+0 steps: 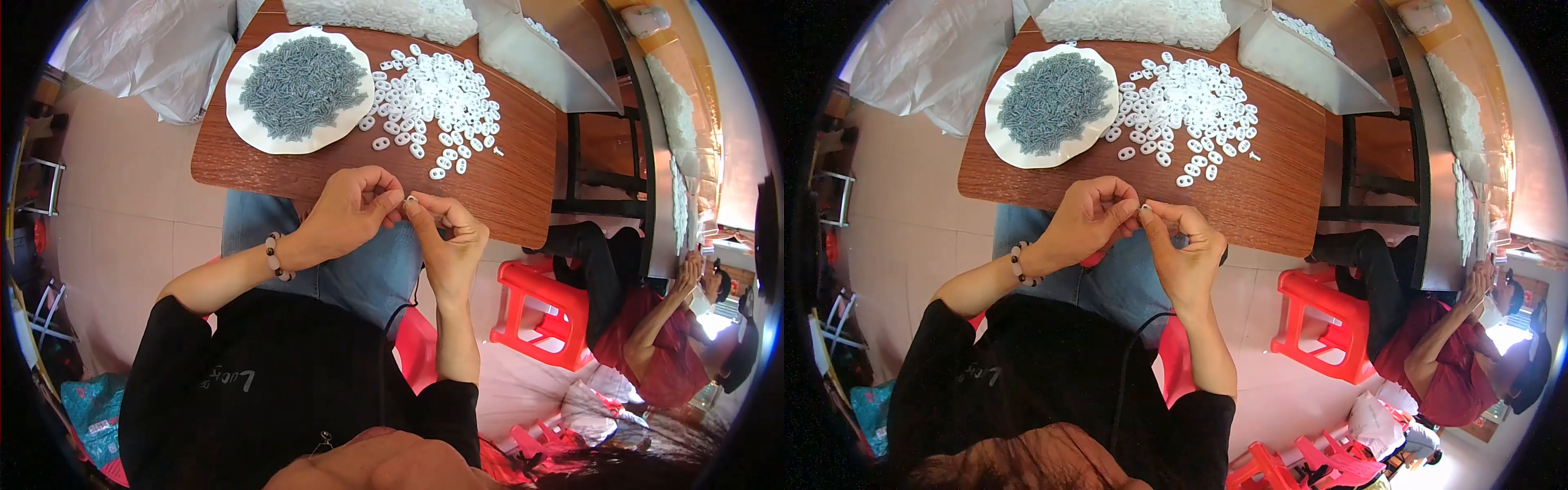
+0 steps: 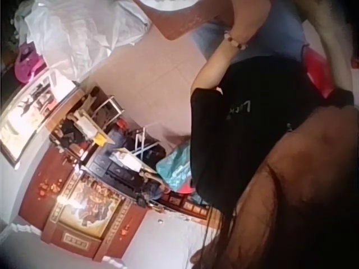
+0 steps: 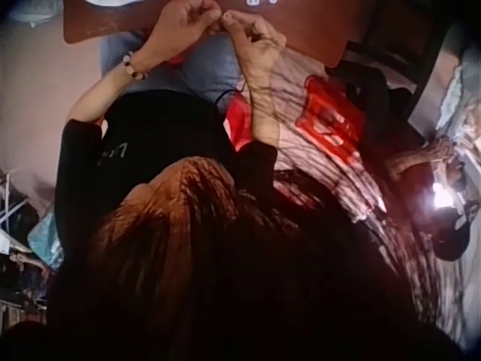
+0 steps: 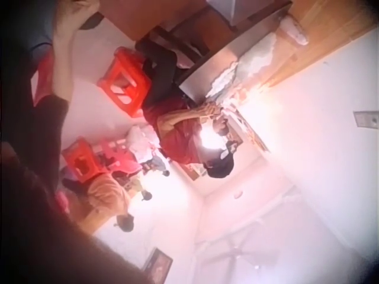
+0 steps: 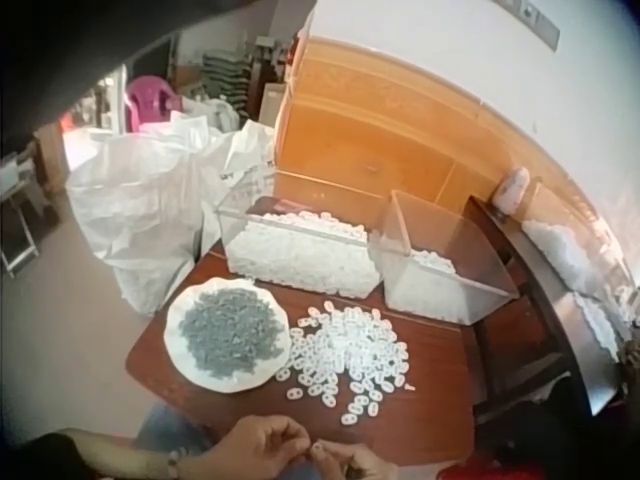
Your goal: Assembling small plastic components by inserting grey pins into white plastic links at a workbench.
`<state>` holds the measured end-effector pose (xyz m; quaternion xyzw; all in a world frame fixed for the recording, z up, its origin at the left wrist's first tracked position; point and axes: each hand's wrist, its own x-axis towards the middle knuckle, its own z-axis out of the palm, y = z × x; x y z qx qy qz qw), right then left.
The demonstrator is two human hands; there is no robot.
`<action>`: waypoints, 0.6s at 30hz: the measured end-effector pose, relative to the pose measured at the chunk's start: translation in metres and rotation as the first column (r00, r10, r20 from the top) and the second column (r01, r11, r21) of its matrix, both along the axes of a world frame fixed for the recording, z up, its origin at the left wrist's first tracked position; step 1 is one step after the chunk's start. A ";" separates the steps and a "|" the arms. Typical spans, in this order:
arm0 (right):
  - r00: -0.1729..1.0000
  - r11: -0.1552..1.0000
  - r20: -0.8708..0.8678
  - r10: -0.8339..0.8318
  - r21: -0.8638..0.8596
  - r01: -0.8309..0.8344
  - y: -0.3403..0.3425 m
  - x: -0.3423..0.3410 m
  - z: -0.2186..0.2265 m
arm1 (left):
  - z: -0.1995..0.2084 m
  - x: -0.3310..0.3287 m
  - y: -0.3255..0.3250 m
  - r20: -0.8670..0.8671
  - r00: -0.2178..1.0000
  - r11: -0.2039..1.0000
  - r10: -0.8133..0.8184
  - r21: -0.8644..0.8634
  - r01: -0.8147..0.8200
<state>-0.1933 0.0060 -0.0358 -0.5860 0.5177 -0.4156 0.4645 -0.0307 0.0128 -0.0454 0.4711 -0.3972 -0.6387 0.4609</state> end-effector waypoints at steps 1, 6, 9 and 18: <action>1.000 1.000 -0.009 0.004 -0.011 -0.004 0.000 0.000 0.000 | 0.000 0.000 0.000 0.007 1.000 1.000 -0.004 -0.004 0.004; 1.000 1.000 0.009 -0.003 -0.021 0.004 0.001 -0.001 -0.008 | -0.009 -0.004 0.000 0.008 1.000 0.999 0.012 -0.036 -0.012; 0.998 0.998 -0.066 0.007 -0.062 -0.011 0.001 -0.001 -0.009 | -0.012 -0.005 0.000 0.019 1.000 0.999 0.017 -0.036 -0.016; 0.998 0.999 0.071 0.000 0.051 -0.003 -0.002 0.000 -0.001 | -0.014 -0.003 -0.004 -0.063 0.998 1.000 0.006 0.019 -0.005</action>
